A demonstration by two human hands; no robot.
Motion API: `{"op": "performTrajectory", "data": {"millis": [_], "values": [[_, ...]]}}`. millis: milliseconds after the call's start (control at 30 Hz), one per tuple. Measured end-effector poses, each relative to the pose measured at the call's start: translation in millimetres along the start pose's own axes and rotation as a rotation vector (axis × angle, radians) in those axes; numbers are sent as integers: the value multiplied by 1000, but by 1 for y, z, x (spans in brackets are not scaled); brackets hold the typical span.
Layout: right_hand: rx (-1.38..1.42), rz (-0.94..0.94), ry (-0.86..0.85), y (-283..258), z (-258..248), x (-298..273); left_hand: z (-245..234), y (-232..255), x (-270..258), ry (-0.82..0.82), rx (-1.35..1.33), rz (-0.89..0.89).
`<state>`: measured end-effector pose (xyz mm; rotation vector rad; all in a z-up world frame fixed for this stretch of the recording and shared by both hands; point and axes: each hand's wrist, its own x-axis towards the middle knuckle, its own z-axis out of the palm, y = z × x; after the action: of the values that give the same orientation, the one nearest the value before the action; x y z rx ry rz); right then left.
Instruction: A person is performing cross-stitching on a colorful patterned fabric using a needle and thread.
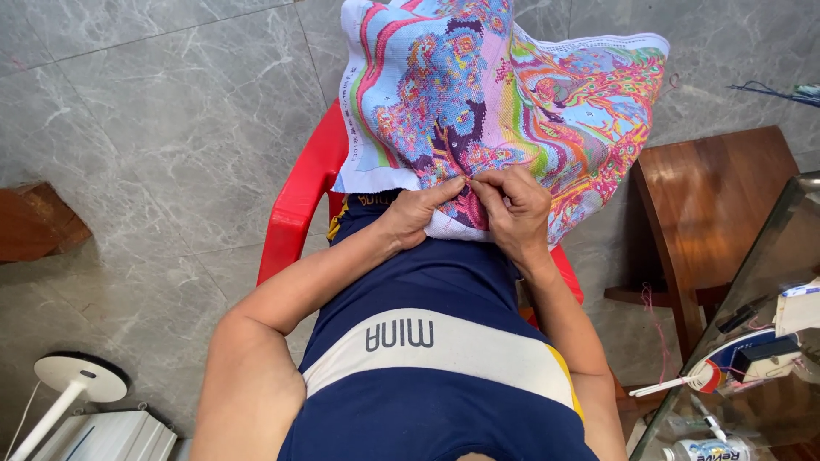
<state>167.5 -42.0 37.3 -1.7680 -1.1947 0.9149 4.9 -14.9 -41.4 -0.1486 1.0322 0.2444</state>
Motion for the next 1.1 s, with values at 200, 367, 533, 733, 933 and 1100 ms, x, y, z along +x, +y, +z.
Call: {"op": "performTrajectory", "data": {"millis": [200, 367, 533, 733, 933, 1100], "values": [[-126, -65, 87, -16, 4, -3, -13, -10, 6, -43, 67, 52], [-242, -142, 127, -30, 4, -12, 12, 5, -19, -72, 153, 90], [-423, -293, 182, -25, 14, -23, -14, -23, 2, 4, 151, 158], [-574, -501, 170, 5, 23, -24, -14, -27, 13, 13, 98, 185], [-404, -534, 211, -22, 19, -14, -51, -44, 27, -44, 141, 132], [319, -4, 288, -89, -37, -8, 33, 19, -45, 56, -5, 39]]}}
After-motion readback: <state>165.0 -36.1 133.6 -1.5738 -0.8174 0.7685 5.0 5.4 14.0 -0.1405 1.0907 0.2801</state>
